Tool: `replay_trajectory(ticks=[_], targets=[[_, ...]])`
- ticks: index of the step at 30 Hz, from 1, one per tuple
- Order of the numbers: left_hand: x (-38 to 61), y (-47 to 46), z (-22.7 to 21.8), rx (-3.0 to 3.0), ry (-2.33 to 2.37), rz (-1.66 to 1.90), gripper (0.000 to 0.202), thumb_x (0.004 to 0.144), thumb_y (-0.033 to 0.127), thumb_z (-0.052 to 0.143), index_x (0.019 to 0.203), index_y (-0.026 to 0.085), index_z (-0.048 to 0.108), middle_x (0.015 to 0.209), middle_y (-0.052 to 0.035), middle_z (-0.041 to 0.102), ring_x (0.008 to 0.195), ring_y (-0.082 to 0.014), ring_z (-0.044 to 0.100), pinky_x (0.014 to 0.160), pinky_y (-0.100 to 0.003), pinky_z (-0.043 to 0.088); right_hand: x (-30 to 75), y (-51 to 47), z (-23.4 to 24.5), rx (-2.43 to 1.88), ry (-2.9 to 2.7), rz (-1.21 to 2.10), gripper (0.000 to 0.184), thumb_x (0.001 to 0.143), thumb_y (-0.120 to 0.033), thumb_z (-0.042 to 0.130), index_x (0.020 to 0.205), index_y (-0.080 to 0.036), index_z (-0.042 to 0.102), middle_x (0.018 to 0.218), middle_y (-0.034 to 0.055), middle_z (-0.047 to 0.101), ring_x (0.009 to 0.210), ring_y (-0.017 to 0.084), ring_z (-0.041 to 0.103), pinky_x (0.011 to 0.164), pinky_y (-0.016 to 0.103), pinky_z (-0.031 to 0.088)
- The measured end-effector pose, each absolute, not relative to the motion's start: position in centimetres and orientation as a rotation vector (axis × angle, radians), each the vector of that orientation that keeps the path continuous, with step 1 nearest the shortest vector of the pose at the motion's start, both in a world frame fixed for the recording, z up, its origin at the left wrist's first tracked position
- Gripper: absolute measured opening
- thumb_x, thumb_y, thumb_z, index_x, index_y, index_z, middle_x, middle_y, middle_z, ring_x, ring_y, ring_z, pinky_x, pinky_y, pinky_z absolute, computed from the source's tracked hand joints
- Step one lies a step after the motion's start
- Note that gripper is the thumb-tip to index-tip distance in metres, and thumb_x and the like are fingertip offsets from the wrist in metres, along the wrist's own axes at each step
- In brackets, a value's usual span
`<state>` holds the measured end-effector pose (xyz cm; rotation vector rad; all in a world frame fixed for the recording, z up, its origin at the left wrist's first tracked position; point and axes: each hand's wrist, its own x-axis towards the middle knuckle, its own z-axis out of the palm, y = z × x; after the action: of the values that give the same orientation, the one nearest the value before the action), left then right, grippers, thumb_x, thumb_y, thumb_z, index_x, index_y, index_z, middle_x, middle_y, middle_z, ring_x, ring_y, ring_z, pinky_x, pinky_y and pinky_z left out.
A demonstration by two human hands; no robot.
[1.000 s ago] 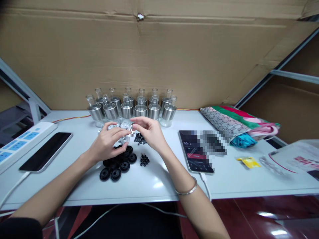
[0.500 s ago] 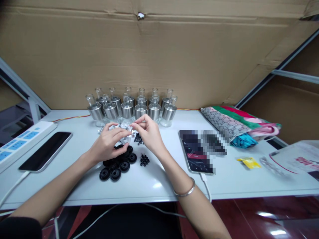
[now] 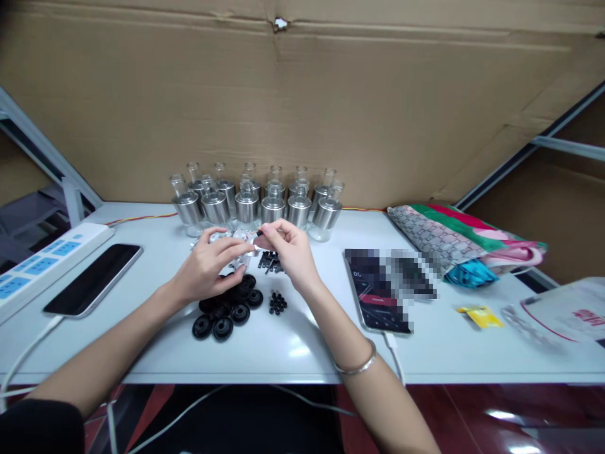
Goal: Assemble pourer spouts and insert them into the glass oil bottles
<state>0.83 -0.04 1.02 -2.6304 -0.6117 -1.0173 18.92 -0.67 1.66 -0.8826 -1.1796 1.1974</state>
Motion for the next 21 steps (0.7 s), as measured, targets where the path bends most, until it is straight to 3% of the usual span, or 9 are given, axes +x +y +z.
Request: replay_trajectory(ticks=[5,13,16,19,21], targets=[[0.8,-0.1,1.1,-2.637,-0.596,-1.05,0.027,0.087,0.014,0.048,0.114,0.019,0.047,0.101,-0.0057,0.068,0.093,-0.0169,0.065,0.095,-0.04,0.037,18.9,-0.9,1.8,-0.753,-1.147,1.514,0.024,0.078,-0.042,0.064,0.089,-0.022,0.069,0.096,0.0021,0.069,0.089,0.013,0.059,0.08,0.026,0.048],[0.8,-0.2,1.1,-2.645,-0.566,-1.071,0.026,0.086,0.016,0.05,0.112,0.018,0.048,0.095,-0.005,0.069,0.092,-0.0179,0.065,0.095,-0.04,0.037,18.7,-0.9,1.6,-0.664,-1.147,1.704,0.023,0.078,-0.04,0.063,0.09,-0.022,0.071,0.097,0.0027,0.068,0.089,0.014,0.059,0.08,0.027,0.047],[0.8,-0.2,1.0,-2.647,-0.569,-1.071,0.025,0.086,0.018,0.05,0.111,0.019,0.049,0.094,-0.0042,0.069,0.087,-0.017,0.066,0.095,-0.041,0.037,18.7,-1.2,2.5,-0.833,-1.333,1.481,0.028,0.082,-0.044,0.057,0.095,-0.022,0.068,0.105,0.0041,0.067,0.1,0.018,0.058,0.089,0.033,0.045],[0.8,-0.1,1.1,-2.646,-0.584,-1.078,0.024,0.086,0.02,0.05,0.11,0.021,0.05,0.093,-0.003,0.069,0.082,-0.0157,0.066,0.096,-0.042,0.037,20.3,-3.9,4.3,-1.109,-1.566,0.925,0.03,0.087,-0.045,0.053,0.105,-0.024,0.063,0.116,0.0054,0.062,0.111,0.02,0.055,0.097,0.038,0.042],[0.8,-0.1,1.3,-2.637,-0.585,-1.091,0.024,0.086,0.019,0.05,0.11,0.021,0.05,0.093,-0.0028,0.069,0.081,-0.0153,0.066,0.096,-0.042,0.037,22.8,-7.9,5.5,-1.173,-1.71,0.722,0.03,0.089,-0.045,0.052,0.109,-0.025,0.061,0.113,0.0057,0.064,0.109,0.021,0.057,0.096,0.038,0.044]])
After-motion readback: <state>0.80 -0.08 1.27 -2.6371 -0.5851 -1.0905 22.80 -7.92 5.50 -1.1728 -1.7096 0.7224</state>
